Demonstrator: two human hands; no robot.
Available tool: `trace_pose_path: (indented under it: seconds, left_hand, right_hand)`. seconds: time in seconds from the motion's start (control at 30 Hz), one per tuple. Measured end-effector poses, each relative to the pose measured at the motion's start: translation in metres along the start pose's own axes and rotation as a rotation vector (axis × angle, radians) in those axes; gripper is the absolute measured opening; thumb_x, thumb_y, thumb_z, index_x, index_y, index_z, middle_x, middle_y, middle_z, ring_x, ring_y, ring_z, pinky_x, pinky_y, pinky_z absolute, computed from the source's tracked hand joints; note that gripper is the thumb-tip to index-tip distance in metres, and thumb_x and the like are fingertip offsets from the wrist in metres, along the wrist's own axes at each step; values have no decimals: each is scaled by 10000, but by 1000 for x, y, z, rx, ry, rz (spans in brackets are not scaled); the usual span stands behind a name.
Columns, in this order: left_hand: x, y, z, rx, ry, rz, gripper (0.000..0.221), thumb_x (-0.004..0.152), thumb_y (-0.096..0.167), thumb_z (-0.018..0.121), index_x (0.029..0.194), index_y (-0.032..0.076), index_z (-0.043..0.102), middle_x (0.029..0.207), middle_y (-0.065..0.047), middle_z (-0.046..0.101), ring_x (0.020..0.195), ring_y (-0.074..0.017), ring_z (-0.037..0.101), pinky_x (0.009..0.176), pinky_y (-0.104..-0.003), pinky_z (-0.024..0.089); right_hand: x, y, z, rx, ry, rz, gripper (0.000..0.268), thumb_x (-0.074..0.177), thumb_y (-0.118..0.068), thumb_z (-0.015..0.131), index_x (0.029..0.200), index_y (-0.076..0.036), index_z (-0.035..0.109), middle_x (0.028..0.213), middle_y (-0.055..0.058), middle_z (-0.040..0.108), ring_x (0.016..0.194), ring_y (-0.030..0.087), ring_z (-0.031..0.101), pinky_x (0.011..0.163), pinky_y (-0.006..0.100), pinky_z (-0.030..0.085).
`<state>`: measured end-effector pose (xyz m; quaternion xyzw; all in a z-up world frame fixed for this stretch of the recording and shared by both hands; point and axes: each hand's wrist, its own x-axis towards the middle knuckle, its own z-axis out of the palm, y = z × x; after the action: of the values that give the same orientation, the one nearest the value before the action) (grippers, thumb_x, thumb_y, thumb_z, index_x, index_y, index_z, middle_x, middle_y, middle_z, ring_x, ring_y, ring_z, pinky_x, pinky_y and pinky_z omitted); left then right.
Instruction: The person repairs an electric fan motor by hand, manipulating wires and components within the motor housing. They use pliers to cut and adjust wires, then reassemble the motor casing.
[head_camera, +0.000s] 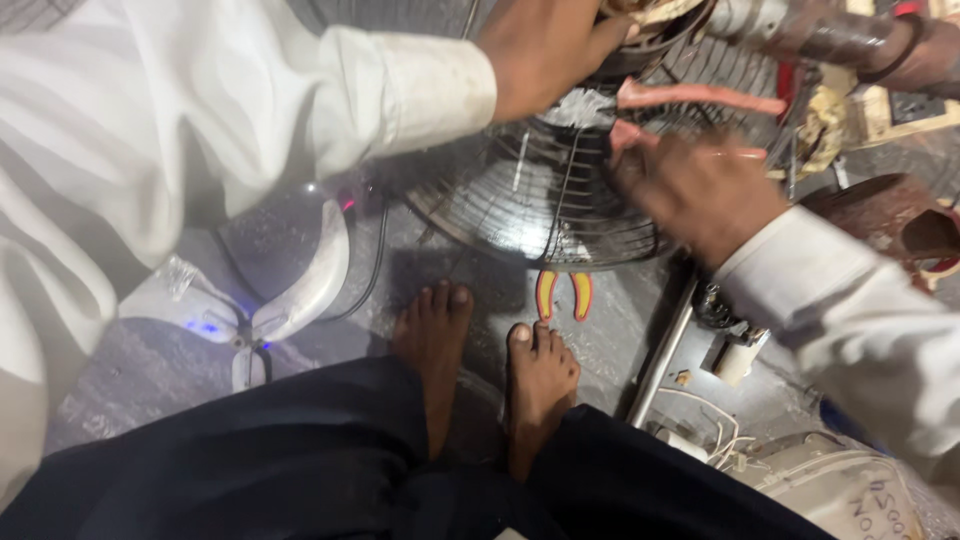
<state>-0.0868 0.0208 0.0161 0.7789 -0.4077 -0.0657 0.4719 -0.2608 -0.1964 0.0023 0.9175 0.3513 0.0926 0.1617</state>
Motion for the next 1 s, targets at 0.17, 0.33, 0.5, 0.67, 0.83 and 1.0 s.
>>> trace_pose_path:
  seconds: [0.17, 0.33, 0.5, 0.67, 0.83, 1.0]
  left_hand:
    - [7, 1, -1, 207, 171, 250, 153, 909, 187, 773, 984, 90, 680, 991, -113, 655, 995, -337, 614, 879, -489, 455]
    - [10, 3, -1, 291, 165, 252, 135, 888, 175, 806, 924, 104, 697, 998, -63, 622, 1071, -300, 552, 961, -481, 417]
    - [11, -3, 1, 270, 137, 203, 150, 899, 190, 814, 906, 94, 698, 1012, -66, 634, 1070, -305, 560, 925, -479, 415]
    - [18, -3, -1, 305, 75, 207, 154, 894, 189, 790, 935, 70, 702, 1003, -98, 621, 1048, -291, 569, 906, -503, 402]
    - [19, -4, -2, 264, 47, 204, 183, 887, 162, 769, 1006, 54, 681, 1020, -90, 595, 1088, -268, 555, 939, -500, 376]
    - [16, -5, -2, 243, 68, 255, 253, 868, 133, 772, 1071, 56, 643, 1067, -84, 575, 1120, -263, 530, 917, -485, 336]
  right_hand:
    - [-25, -58, 46, 324, -222, -314, 362, 818, -61, 676, 1162, -172, 679, 1181, 60, 646, 1077, 246, 644, 871, 396, 560]
    - [-31, -130, 54, 517, -229, -365, 558, 753, -42, 708, 1301, -58, 608, 1346, 168, 585, 1234, 357, 581, 1002, 456, 520]
    - [-32, -144, 90, 260, -719, -365, 882, 721, -43, 701, 1529, -155, 365, 1624, 168, 287, 1390, 438, 393, 1043, 549, 480]
    - [-57, -123, 99, 575, -388, -91, 548, 984, -359, 581, 1434, -83, 430, 1494, 174, 451, 1369, 385, 485, 1101, 588, 454]
    - [-51, -129, 99, 524, -947, 312, 780, 1011, -560, 455, 1639, -166, 214, 1548, 241, 386, 1409, 461, 418, 1128, 672, 307]
    - [-41, -140, 132, 336, -1148, 140, 635, 1043, -304, 461, 1594, -171, 175, 1645, 153, 201, 1503, 366, 253, 1194, 597, 266]
